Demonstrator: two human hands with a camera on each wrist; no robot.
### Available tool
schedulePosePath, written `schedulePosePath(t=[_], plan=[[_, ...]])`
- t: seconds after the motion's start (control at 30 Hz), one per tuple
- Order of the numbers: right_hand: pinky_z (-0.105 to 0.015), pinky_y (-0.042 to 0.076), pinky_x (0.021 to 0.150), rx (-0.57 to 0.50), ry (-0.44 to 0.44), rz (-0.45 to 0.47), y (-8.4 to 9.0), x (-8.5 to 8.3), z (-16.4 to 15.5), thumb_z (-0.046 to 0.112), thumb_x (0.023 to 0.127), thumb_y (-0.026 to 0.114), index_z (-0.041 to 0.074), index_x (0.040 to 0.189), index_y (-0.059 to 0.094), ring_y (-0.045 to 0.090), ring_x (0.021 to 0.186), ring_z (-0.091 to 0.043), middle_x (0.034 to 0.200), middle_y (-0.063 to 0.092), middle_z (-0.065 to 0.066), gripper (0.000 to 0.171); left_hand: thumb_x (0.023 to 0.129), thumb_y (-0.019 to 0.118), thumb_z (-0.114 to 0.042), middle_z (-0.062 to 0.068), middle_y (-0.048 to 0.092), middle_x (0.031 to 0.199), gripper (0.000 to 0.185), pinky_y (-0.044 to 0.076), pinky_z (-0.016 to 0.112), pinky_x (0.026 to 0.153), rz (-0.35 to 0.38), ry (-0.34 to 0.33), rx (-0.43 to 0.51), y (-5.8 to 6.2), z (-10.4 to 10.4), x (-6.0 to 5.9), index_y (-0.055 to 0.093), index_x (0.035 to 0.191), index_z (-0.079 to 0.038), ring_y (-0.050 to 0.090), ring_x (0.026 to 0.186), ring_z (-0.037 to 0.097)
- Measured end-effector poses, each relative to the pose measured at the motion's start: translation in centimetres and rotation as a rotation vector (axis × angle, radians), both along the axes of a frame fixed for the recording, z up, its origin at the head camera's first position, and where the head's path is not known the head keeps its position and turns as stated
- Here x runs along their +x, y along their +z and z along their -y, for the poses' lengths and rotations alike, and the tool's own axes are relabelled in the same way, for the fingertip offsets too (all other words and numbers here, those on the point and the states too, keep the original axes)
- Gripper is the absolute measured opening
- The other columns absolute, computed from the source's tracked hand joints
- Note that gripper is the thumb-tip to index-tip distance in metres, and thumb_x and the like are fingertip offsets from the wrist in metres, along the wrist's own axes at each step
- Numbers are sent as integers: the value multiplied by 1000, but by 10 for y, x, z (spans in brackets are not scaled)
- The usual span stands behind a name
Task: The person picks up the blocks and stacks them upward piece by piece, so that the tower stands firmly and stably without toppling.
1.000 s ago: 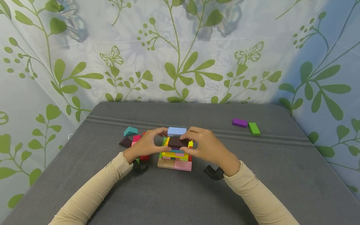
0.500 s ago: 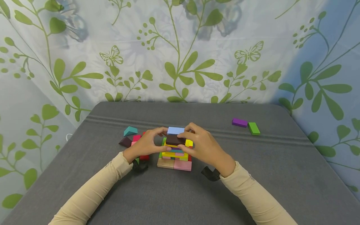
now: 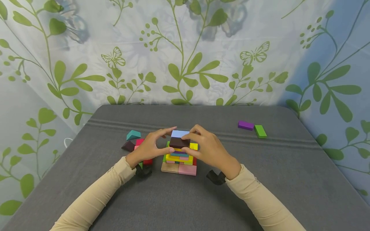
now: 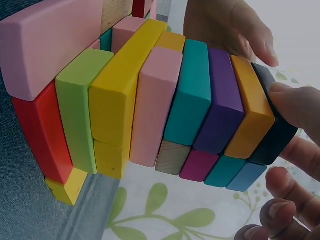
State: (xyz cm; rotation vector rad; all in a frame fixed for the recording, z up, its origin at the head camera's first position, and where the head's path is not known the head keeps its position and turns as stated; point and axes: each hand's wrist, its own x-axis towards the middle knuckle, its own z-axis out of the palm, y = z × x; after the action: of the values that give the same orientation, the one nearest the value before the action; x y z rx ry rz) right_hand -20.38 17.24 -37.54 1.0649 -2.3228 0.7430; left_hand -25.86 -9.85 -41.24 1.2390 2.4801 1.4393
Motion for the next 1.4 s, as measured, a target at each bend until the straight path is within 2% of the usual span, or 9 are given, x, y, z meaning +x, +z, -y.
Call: schedulePosePath(t=[0.1, 0.3, 0.47, 0.7, 0.87, 0.97, 1.1, 1.2, 1.4], plan=[[-29, 46, 63, -19, -6, 61, 1, -2, 0, 8, 80, 97, 3, 119, 79, 50, 76, -13, 103, 60, -6, 43, 91, 64, -83, 21, 65, 141, 108, 46, 68, 106, 1, 2, 8, 0, 0, 0, 50, 159, 1, 58, 128, 47], [-30, 40, 64, -56, -49, 379, 9, -2, -3, 19, 86, 94, -2, 151, 57, 42, 73, -16, 113, 56, -13, 78, 97, 73, -64, 18, 67, 142, 89, 47, 67, 106, 14, 4, -5, 0, 0, 1, 54, 158, -2, 60, 128, 45], [-31, 40, 65, -54, -60, 509, 9, -6, -6, 18, 90, 90, -4, 149, 59, 44, 72, -16, 114, 55, -15, 70, 98, 76, -57, 16, 67, 144, 83, 47, 66, 107, 21, 7, -12, 1, 0, 1, 55, 157, -3, 60, 129, 43], [-30, 42, 66, -109, -6, 547, 4, -13, -11, 16, 91, 90, -4, 144, 63, 47, 72, -18, 114, 55, -15, 63, 98, 79, -48, 17, 67, 143, 77, 48, 66, 107, 14, 5, -13, 1, 0, 0, 56, 156, -2, 61, 128, 44], [-46, 55, 86, -159, 55, 552, -1, -18, -13, 19, 89, 91, -3, 147, 59, 58, 103, -30, 129, 59, -18, 70, 97, 77, -55, 18, 66, 143, 82, 48, 66, 108, 20, 6, -21, 2, 1, -1, 56, 155, -1, 61, 128, 43], [-60, 54, 101, -200, 111, 575, -6, -20, -12, 16, 89, 90, -5, 149, 56, 61, 121, -36, 141, 60, -20, 72, 95, 72, -68, 18, 66, 143, 92, 48, 67, 107, 22, 3, -23, 2, 1, 0, 56, 154, 1, 61, 127, 42], [-64, 52, 106, -253, 164, 584, -13, -22, -10, 5, 89, 88, -6, 148, 57, 65, 122, -39, 141, 63, -22, 68, 96, 75, -63, 19, 67, 141, 88, 48, 66, 108, 29, 7, -33, 3, 1, 0, 57, 152, 2, 61, 126, 40], [-66, 52, 105, -281, 171, 564, -16, -23, -8, -1, 87, 87, -6, 144, 60, 66, 120, -40, 137, 65, -23, 64, 96, 80, -48, 18, 67, 140, 77, 48, 65, 109, 37, 16, -47, 4, 1, -1, 58, 151, 2, 61, 126, 38], [-65, 53, 104, -316, 171, 540, -19, -23, -6, -5, 84, 87, -7, 141, 62, 67, 116, -39, 133, 68, -23, 62, 96, 83, -41, 16, 68, 138, 74, 47, 64, 110, 59, 22, -84, 9, 2, 1, 58, 151, 2, 61, 126, 36]])
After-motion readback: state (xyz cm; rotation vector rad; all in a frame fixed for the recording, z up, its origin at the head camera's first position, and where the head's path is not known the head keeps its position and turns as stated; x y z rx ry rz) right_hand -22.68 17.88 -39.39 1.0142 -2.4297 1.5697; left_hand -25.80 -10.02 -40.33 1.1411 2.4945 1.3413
